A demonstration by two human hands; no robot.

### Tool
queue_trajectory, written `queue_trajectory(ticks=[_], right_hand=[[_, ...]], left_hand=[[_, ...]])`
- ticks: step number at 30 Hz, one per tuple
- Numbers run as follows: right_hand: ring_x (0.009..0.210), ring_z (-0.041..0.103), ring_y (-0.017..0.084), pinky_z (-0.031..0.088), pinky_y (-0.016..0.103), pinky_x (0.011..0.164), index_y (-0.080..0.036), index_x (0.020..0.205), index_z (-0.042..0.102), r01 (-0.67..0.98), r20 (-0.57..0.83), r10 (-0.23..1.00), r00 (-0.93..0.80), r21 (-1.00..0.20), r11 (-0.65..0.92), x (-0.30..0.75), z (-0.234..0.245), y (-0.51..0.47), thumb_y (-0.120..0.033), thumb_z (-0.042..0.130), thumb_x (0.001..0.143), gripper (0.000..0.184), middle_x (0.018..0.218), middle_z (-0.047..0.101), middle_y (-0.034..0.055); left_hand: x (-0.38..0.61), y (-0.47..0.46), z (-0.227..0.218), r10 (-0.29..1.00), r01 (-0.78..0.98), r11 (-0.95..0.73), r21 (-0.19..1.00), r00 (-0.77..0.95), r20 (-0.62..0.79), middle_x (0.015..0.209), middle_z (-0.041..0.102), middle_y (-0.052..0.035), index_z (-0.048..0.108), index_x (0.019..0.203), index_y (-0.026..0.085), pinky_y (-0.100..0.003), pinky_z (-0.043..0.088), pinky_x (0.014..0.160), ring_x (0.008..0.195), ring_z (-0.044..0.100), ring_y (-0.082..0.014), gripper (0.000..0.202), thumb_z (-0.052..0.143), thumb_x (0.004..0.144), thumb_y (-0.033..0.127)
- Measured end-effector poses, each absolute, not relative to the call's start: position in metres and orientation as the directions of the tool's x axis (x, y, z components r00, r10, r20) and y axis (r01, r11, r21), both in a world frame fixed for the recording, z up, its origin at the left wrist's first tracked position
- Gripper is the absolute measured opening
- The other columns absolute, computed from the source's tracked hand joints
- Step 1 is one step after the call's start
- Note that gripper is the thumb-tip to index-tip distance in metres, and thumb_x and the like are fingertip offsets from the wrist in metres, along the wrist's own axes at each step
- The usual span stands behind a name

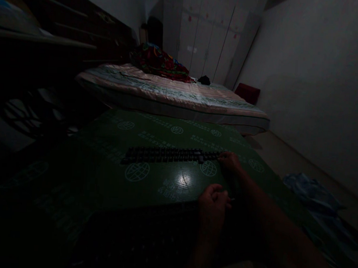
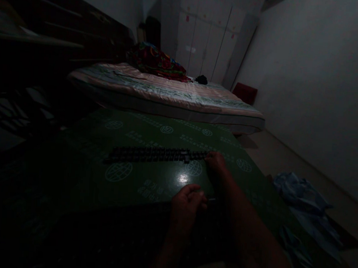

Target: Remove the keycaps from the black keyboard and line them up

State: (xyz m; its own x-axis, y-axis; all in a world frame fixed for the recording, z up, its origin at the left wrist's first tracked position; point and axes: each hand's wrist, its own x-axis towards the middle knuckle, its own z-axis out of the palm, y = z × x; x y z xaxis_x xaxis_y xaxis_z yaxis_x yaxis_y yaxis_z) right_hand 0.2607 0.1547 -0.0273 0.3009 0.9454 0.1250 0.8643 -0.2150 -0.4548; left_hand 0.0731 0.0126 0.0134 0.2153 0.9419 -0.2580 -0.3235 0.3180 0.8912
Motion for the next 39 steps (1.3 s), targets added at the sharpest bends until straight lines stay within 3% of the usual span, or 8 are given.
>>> queue_trajectory(ticks=[11, 21, 28, 39], right_hand=[[0.066, 0.060, 0.015, 0.040, 0.021, 0.055, -0.016, 0.083, 0.070, 0.848, 0.102, 0.945, 0.311, -0.478, -0.228, 0.262, -0.027, 0.157, -0.024, 0.061, 0.068, 0.019, 0.071, 0.066, 0.0034], [0.051, 0.056, 0.011, 0.039, 0.018, 0.046, -0.014, 0.088, 0.069, 0.798, 0.100, 0.948, 0.303, -0.570, -0.195, 0.262, -0.026, 0.149, -0.025, 0.056, 0.071, 0.024, 0.062, 0.064, 0.0020], [0.051, 0.056, 0.011, 0.039, 0.018, 0.046, -0.013, 0.095, 0.067, 0.785, 0.150, 0.941, 0.305, -0.599, -0.158, 0.257, -0.028, 0.152, -0.023, 0.054, 0.071, 0.030, 0.069, 0.067, 0.0032], [0.064, 0.061, 0.014, 0.043, 0.020, 0.057, -0.018, 0.091, 0.071, 0.832, 0.188, 0.946, 0.263, -0.541, -0.123, 0.253, -0.029, 0.154, -0.016, 0.051, 0.069, 0.029, 0.077, 0.070, 0.0031]], left_hand=[[0.072, 0.011, 0.017, 0.941, -0.324, 0.320, 0.890, 0.221, -0.258, 0.055, 0.060, 0.0013, 0.057, 0.083, 0.013, -0.018, 0.039, 0.045, 0.043, 0.054, -0.0096, 0.021, 0.059, 0.065, 0.024], [0.074, 0.013, 0.014, 0.947, -0.287, 0.301, 0.909, 0.204, -0.249, 0.053, 0.061, 0.0005, 0.056, 0.081, 0.012, -0.019, 0.040, 0.045, 0.042, 0.054, -0.0099, 0.021, 0.060, 0.064, 0.023], [0.073, 0.012, 0.014, 0.946, -0.299, 0.303, 0.905, 0.209, -0.248, 0.054, 0.061, 0.0009, 0.057, 0.082, 0.013, -0.019, 0.040, 0.046, 0.043, 0.054, -0.0098, 0.021, 0.060, 0.064, 0.024], [0.074, 0.011, 0.015, 0.938, -0.298, 0.326, 0.897, 0.222, -0.267, 0.056, 0.060, 0.0006, 0.057, 0.082, 0.013, -0.019, 0.040, 0.046, 0.043, 0.053, -0.0095, 0.019, 0.059, 0.065, 0.022]])
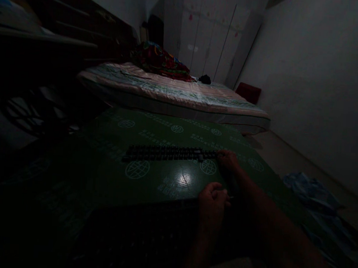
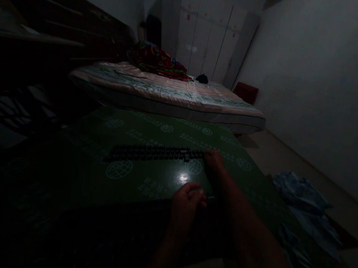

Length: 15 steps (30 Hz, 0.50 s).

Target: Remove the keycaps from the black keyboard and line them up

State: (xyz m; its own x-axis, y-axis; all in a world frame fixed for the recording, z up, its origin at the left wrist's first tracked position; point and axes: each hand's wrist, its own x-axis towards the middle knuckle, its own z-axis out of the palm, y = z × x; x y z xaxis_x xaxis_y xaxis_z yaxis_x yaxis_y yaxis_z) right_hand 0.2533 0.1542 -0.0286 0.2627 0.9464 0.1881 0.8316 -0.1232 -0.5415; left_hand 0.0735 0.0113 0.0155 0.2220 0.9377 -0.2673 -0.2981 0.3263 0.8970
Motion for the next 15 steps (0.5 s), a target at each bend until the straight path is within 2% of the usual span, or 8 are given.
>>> queue_trajectory(ticks=[6, 15], right_hand=[[0.067, 0.061, 0.015, 0.043, 0.020, 0.059, -0.018, 0.092, 0.070, 0.846, 0.181, 0.947, 0.266, -0.515, -0.139, 0.2534, -0.0282, 0.1538, -0.016, 0.052, 0.068, 0.030, 0.080, 0.070, 0.0035], [0.063, 0.060, 0.014, 0.043, 0.020, 0.056, -0.017, 0.094, 0.069, 0.846, 0.159, 0.952, 0.262, -0.512, -0.148, 0.2532, -0.0265, 0.1509, -0.018, 0.052, 0.069, 0.031, 0.071, 0.068, 0.0024]], left_hand=[[0.0746, 0.0129, 0.0143, 0.938, -0.288, 0.323, 0.901, 0.223, -0.265, 0.055, 0.060, 0.0005, 0.056, 0.082, 0.013, -0.019, 0.040, 0.045, 0.043, 0.053, -0.0098, 0.019, 0.059, 0.066, 0.023], [0.0738, 0.0118, 0.0149, 0.942, -0.282, 0.316, 0.906, 0.208, -0.264, 0.054, 0.061, 0.0004, 0.057, 0.082, 0.012, -0.020, 0.040, 0.046, 0.043, 0.054, -0.0105, 0.020, 0.060, 0.065, 0.023]])
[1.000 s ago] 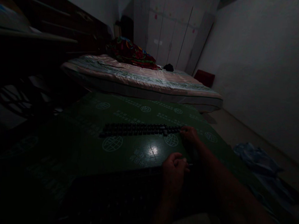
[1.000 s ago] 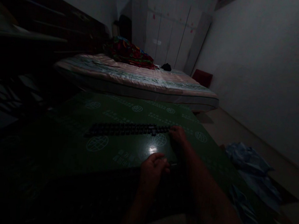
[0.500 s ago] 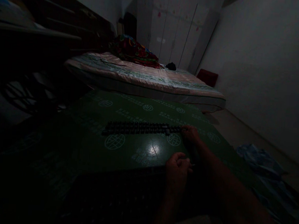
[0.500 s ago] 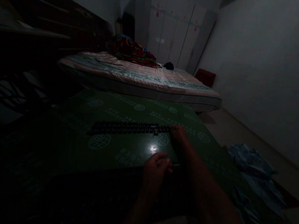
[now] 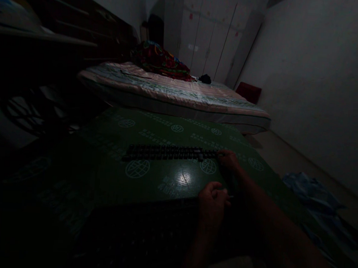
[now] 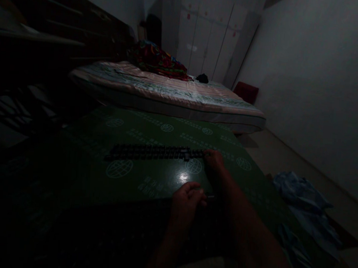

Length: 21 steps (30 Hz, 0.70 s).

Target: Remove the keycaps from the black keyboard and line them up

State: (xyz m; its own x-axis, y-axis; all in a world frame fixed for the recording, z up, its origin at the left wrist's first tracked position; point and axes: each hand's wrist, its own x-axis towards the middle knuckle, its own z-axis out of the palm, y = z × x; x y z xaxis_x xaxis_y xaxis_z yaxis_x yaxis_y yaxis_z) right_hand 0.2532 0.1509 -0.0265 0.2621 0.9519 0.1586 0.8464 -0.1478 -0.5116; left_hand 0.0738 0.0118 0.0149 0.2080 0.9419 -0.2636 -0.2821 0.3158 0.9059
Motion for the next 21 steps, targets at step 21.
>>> queue_trajectory(ticks=[21], right_hand=[[0.062, 0.061, 0.014, 0.044, 0.021, 0.058, -0.018, 0.098, 0.069, 0.838, 0.164, 0.955, 0.248, -0.531, -0.127, 0.2509, -0.0238, 0.1493, -0.014, 0.052, 0.068, 0.035, 0.075, 0.069, 0.0022]], left_hand=[[0.0733, 0.0113, 0.0174, 0.933, -0.284, 0.341, 0.896, 0.222, -0.284, 0.054, 0.061, 0.0010, 0.058, 0.082, 0.013, -0.019, 0.039, 0.046, 0.044, 0.055, -0.0104, 0.020, 0.060, 0.065, 0.022]])
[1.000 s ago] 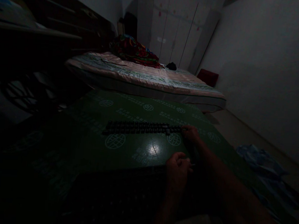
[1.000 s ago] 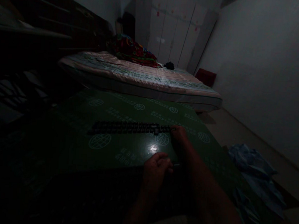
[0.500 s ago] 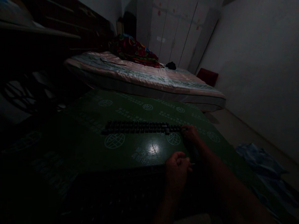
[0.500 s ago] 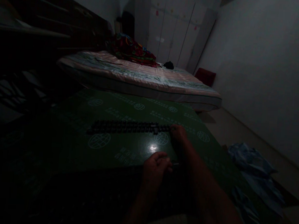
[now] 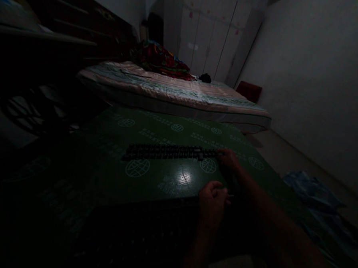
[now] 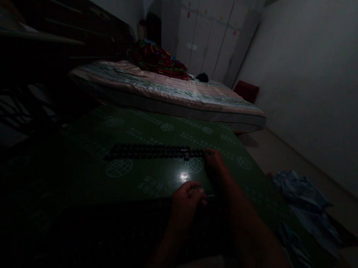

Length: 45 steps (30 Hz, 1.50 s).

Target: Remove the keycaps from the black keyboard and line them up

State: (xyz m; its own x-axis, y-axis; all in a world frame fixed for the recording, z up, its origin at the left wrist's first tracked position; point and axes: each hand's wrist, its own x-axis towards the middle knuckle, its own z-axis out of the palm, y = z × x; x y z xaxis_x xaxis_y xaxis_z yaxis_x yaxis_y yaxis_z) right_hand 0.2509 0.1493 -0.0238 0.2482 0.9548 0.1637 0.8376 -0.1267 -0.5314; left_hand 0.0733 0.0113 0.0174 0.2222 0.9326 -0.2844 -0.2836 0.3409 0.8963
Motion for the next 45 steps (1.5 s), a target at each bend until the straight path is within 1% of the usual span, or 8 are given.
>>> queue_trajectory(ticks=[5, 13, 17, 20, 27, 35, 40, 45], right_hand=[[0.065, 0.061, 0.015, 0.044, 0.021, 0.060, -0.020, 0.096, 0.069, 0.846, 0.165, 0.955, 0.246, -0.517, -0.128, 0.2529, -0.0265, 0.1533, -0.015, 0.053, 0.067, 0.033, 0.079, 0.069, 0.0020], [0.071, 0.061, 0.016, 0.045, 0.021, 0.063, -0.018, 0.096, 0.069, 0.854, 0.173, 0.957, 0.235, -0.506, -0.119, 0.2545, -0.0271, 0.1537, -0.014, 0.054, 0.067, 0.034, 0.082, 0.069, 0.0028], [0.065, 0.061, 0.015, 0.044, 0.021, 0.059, -0.017, 0.097, 0.069, 0.850, 0.170, 0.954, 0.248, -0.510, -0.130, 0.2532, -0.0267, 0.1519, -0.013, 0.052, 0.067, 0.034, 0.078, 0.069, 0.0030], [0.063, 0.061, 0.014, 0.044, 0.020, 0.057, -0.018, 0.099, 0.068, 0.849, 0.172, 0.953, 0.249, -0.512, -0.130, 0.2523, -0.0263, 0.1516, -0.014, 0.052, 0.068, 0.035, 0.079, 0.069, 0.0030], [0.068, 0.061, 0.015, 0.045, 0.021, 0.061, -0.021, 0.097, 0.069, 0.859, 0.179, 0.956, 0.234, -0.499, -0.117, 0.2524, -0.0252, 0.1520, -0.014, 0.053, 0.067, 0.035, 0.081, 0.070, 0.0015], [0.066, 0.061, 0.015, 0.044, 0.020, 0.058, -0.019, 0.098, 0.069, 0.864, 0.176, 0.955, 0.240, -0.487, -0.128, 0.2526, -0.0260, 0.1521, -0.013, 0.053, 0.067, 0.035, 0.080, 0.069, 0.0025], [0.068, 0.061, 0.016, 0.044, 0.021, 0.059, -0.019, 0.096, 0.069, 0.867, 0.178, 0.954, 0.242, -0.482, -0.130, 0.2540, -0.0271, 0.1529, -0.013, 0.053, 0.066, 0.034, 0.083, 0.069, 0.0026], [0.064, 0.060, 0.015, 0.043, 0.021, 0.057, -0.019, 0.095, 0.069, 0.862, 0.173, 0.957, 0.234, -0.491, -0.122, 0.2536, -0.0265, 0.1518, -0.014, 0.053, 0.067, 0.032, 0.077, 0.069, 0.0024]], left_hand=[[0.0736, 0.0113, 0.0171, 0.933, -0.292, 0.342, 0.893, 0.222, -0.284, 0.054, 0.060, 0.0011, 0.057, 0.081, 0.013, -0.019, 0.040, 0.047, 0.043, 0.054, -0.0098, 0.019, 0.061, 0.065, 0.023], [0.0742, 0.0119, 0.0152, 0.937, -0.278, 0.327, 0.903, 0.219, -0.271, 0.054, 0.061, 0.0006, 0.058, 0.081, 0.013, -0.019, 0.041, 0.046, 0.044, 0.055, -0.0107, 0.020, 0.061, 0.065, 0.023], [0.0746, 0.0126, 0.0157, 0.930, -0.269, 0.346, 0.899, 0.223, -0.292, 0.054, 0.061, 0.0010, 0.057, 0.082, 0.013, -0.019, 0.040, 0.045, 0.043, 0.055, -0.0105, 0.020, 0.061, 0.065, 0.022], [0.0733, 0.0119, 0.0175, 0.934, -0.266, 0.332, 0.905, 0.230, -0.275, 0.055, 0.062, 0.0005, 0.057, 0.081, 0.013, -0.019, 0.040, 0.046, 0.044, 0.055, -0.0100, 0.017, 0.059, 0.066, 0.020], [0.0727, 0.0109, 0.0177, 0.932, -0.277, 0.340, 0.899, 0.227, -0.283, 0.055, 0.061, 0.0006, 0.057, 0.081, 0.013, -0.019, 0.040, 0.046, 0.044, 0.055, -0.0108, 0.021, 0.062, 0.064, 0.025], [0.0727, 0.0112, 0.0182, 0.937, -0.265, 0.321, 0.909, 0.230, -0.264, 0.054, 0.061, 0.0015, 0.057, 0.081, 0.014, -0.019, 0.040, 0.047, 0.045, 0.056, -0.0105, 0.016, 0.057, 0.066, 0.019], [0.0726, 0.0108, 0.0174, 0.938, -0.239, 0.310, 0.920, 0.232, -0.256, 0.057, 0.062, -0.0003, 0.057, 0.084, 0.013, -0.018, 0.040, 0.047, 0.047, 0.056, -0.0104, 0.018, 0.057, 0.068, 0.020], [0.0737, 0.0111, 0.0161, 0.935, -0.250, 0.319, 0.914, 0.238, -0.262, 0.057, 0.061, -0.0002, 0.057, 0.084, 0.012, -0.018, 0.040, 0.046, 0.045, 0.055, -0.0096, 0.018, 0.057, 0.068, 0.019]])
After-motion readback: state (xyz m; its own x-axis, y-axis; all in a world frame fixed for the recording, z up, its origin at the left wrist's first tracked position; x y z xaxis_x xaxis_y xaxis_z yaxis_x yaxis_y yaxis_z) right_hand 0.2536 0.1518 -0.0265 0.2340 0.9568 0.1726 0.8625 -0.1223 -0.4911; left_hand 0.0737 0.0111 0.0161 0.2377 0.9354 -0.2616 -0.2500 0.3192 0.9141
